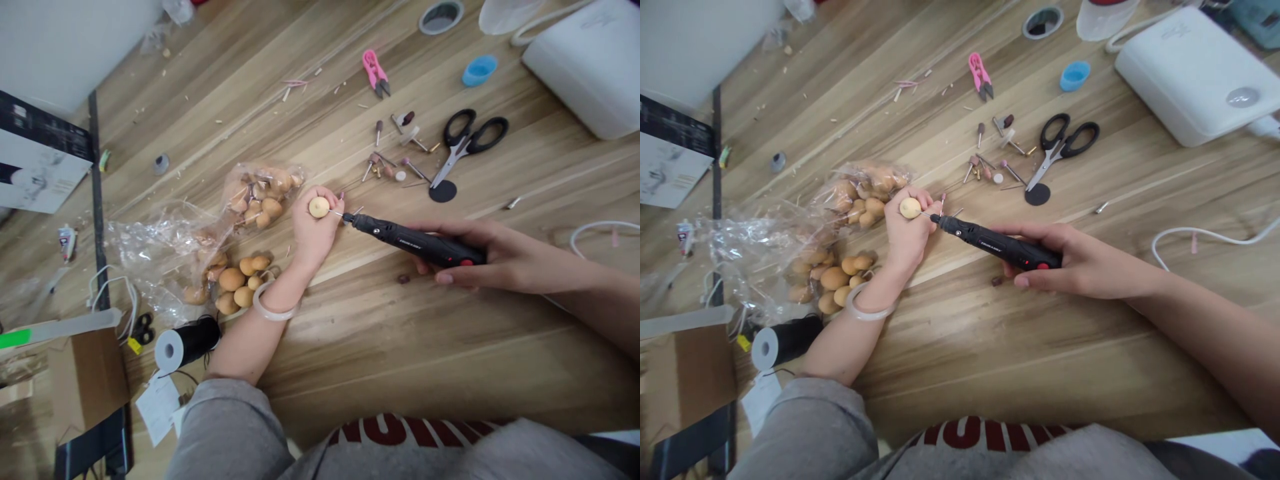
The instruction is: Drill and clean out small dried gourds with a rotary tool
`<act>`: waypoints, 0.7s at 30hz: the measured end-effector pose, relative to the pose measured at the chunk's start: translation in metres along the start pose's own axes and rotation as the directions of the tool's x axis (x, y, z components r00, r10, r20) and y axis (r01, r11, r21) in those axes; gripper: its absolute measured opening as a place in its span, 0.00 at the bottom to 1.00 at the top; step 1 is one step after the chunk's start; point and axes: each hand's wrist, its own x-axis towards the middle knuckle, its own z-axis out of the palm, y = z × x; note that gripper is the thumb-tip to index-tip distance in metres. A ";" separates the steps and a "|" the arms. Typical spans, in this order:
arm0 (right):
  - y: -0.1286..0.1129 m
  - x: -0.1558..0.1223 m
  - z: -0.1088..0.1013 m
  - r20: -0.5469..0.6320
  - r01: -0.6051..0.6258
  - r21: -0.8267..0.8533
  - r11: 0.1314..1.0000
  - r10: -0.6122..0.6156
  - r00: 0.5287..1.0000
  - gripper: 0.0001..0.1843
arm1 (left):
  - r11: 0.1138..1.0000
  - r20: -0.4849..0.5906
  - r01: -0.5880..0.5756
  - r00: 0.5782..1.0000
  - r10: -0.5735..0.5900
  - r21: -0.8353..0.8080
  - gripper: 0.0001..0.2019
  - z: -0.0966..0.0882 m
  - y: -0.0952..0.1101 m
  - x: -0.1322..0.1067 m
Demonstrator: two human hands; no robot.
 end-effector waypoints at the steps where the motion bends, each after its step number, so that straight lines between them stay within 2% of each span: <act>1: 0.000 0.000 0.000 0.000 0.004 0.001 1.000 -0.004 1.000 0.36 | 1.000 0.001 -0.004 1.000 0.004 0.001 0.11 0.000 0.000 0.000; 16: 0.002 -0.001 -0.001 0.018 0.020 0.004 1.000 -0.020 1.000 0.35 | 0.997 -0.010 -0.066 0.998 0.066 0.032 0.10 0.001 0.000 -0.001; 21: 0.002 -0.002 -0.002 0.036 -0.003 0.014 1.000 0.002 0.999 0.36 | 0.988 -0.018 -0.127 0.991 0.129 0.083 0.10 0.000 0.001 -0.002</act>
